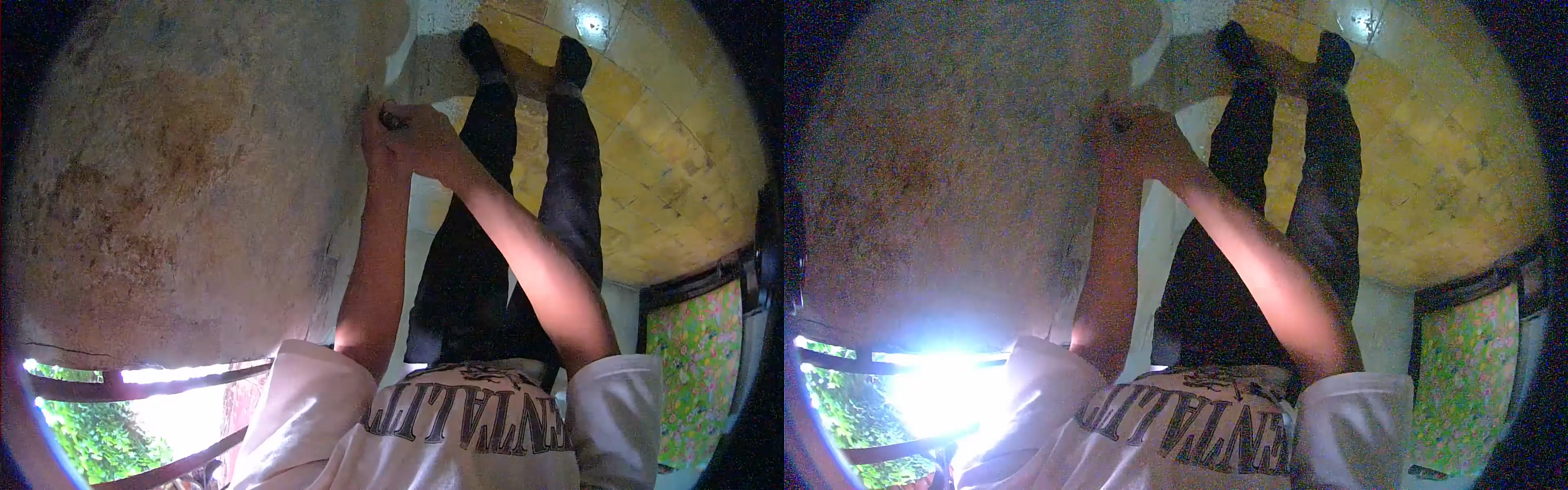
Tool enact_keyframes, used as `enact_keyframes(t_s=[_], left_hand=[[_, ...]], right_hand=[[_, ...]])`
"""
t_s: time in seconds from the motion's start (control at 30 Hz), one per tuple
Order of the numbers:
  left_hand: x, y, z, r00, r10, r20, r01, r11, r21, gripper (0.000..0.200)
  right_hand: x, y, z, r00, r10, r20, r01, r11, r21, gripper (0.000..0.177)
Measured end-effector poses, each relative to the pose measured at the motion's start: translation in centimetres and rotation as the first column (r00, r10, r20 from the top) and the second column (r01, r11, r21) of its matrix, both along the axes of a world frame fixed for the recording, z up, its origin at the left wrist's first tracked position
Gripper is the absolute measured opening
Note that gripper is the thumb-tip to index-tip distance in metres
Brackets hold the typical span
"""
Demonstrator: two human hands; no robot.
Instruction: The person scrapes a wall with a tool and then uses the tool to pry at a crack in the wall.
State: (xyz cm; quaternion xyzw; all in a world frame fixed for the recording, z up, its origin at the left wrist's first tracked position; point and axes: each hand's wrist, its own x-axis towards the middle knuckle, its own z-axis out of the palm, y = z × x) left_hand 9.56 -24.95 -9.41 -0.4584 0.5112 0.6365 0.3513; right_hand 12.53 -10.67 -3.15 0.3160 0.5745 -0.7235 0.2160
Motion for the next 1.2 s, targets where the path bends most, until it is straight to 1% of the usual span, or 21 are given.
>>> enact_keyframes(t_s=[0.07, 0.1, 0.17, 0.2, 0.27, 0.3, 0.37, 0.4, 0.5, 0.6, 0.67, 0.7, 0.77, 0.8, 0.87, 0.9, 1.0, 1.07, 1.13, 1.17, 1.2], left_hand=[[0.5, -1.2, -2.0, 0.992, -0.061, -0.108, 0.066, 0.997, 0.034, 0.018], [0.4, 0.1, -0.6, 0.983, -0.105, -0.150, 0.102, 0.994, -0.026, 0.017], [0.6, 1.9, 2.1, 0.955, -0.195, -0.224, 0.163, 0.975, -0.151, 0.017], [0.6, 1.5, 1.8, 0.976, -0.144, -0.161, 0.121, 0.982, -0.142, 0.017], [0.3, 0.3, 1.3, 0.999, -0.040, -0.030, 0.036, 0.990, -0.140, 0.016], [0.1, 0.3, 1.0, 0.999, -0.042, -0.033, 0.038, 0.993, -0.113, 0.016], [0.0, 1.2, 0.2, 0.998, -0.045, -0.035, 0.043, 0.998, -0.052, 0.016], [0.0, 1.4, 0.4, 0.995, -0.086, -0.044, 0.082, 0.993, -0.084, 0.016], [0.1, 1.8, 0.7, 0.986, -0.156, -0.051, 0.149, 0.981, -0.121, 0.017], [0.5, 2.0, 0.7, 0.994, -0.094, -0.059, 0.092, 0.995, -0.030, 0.017], [0.2, 2.2, 0.9, 0.996, -0.048, -0.078, 0.050, 0.998, 0.026, 0.018], [0.3, 1.7, 0.4, 0.996, -0.042, -0.080, 0.039, 0.999, -0.036, 0.018], [0.6, 1.4, -1.6, 0.996, -0.028, -0.088, 0.015, 0.989, -0.146, 0.019], [0.6, 1.6, -1.7, 0.997, -0.032, -0.066, 0.020, 0.984, -0.179, 0.019], [0.8, 1.7, -0.8, 0.999, -0.040, -0.011, 0.036, 0.966, -0.255, 0.018], [0.7, 1.8, -0.5, 0.996, -0.075, -0.038, 0.064, 0.968, -0.243, 0.018], [0.9, 1.5, 0.2, 0.985, -0.143, -0.095, 0.121, 0.972, -0.201, 0.017], [-0.1, 2.2, 0.1, 0.982, -0.138, -0.125, 0.122, 0.984, -0.129, 0.016], [0.4, 1.9, -1.0, 0.989, -0.129, -0.065, 0.114, 0.974, -0.195, 0.015], [0.5, 1.6, -0.9, 0.992, -0.126, -0.029, 0.116, 0.965, -0.236, 0.015], [0.8, 1.6, 0.0, 0.998, -0.058, -0.009, 0.055, 0.980, -0.190, 0.015]], right_hand=[[0.0, -0.5, -0.2, 0.997, -0.011, 0.079, 0.013, 1.000, -0.026, 0.041], [0.0, -0.3, -0.2, 0.993, -0.016, 0.119, 0.021, 0.999, -0.035, 0.042], [0.9, -0.1, 0.9, 0.994, -0.053, -0.096, 0.066, 0.988, 0.142, 0.041], [1.0, -0.1, 1.6, 0.977, -0.057, -0.205, 0.103, 0.970, 0.220, 0.041], [0.4, 0.5, 1.8, 0.995, -0.057, -0.081, 0.062, 0.997, 0.056, 0.039], [-0.2, 0.8, 1.7, 0.999, -0.046, -0.026, 0.045, 0.999, -0.029, 0.038], [-0.7, 0.6, 0.4, 0.997, 0.020, 0.074, -0.016, 0.998, -0.058, 0.037], [-0.9, 0.5, -0.1, 0.991, 0.053, 0.125, -0.044, 0.996, -0.072, 0.036], [0.2, 1.5, 1.1, 0.996, 0.093, 0.008, -0.093, 0.995, 0.022, 0.039], [0.5, 1.0, 1.2, 0.999, 0.001, 0.036, -0.001, 1.000, -0.003, 0.041], [0.2, -0.1, -1.9, 0.997, 0.079, 0.005, -0.079, 0.995, 0.060, 0.042], [-0.3, -0.1, -2.5, 0.993, 0.119, -0.010, -0.117, 0.989, 0.094, 0.042], [0.1, 0.6, -1.9, 0.998, 0.030, 0.050, -0.029, 0.999, -0.024, 0.040], [0.4, 0.9, -1.2, 0.996, -0.014, 0.088, 0.022, 0.996, -0.084, 0.040], [0.9, 1.2, 0.8, 0.996, -0.037, 0.083, 0.045, 0.994, -0.098, 0.040], [0.9, 1.2, 1.1, 0.996, -0.049, 0.074, 0.056, 0.994, -0.098, 0.040], [0.9, 0.1, -1.4, 0.985, 0.171, -0.008, -0.170, 0.982, 0.082, 0.042], [0.1, -0.3, -1.7, 0.997, 0.071, -0.040, -0.069, 0.996, 0.054, 0.041], [1.1, -0.8, -2.9, 0.998, 0.018, -0.065, -0.014, 0.997, 0.071, 0.038], [1.4, -0.4, -1.8, 0.997, 0.011, -0.071, -0.005, 0.996, 0.085, 0.036], [1.6, -0.1, -0.7, 0.997, -0.006, -0.071, 0.012, 0.996, 0.084, 0.035]])
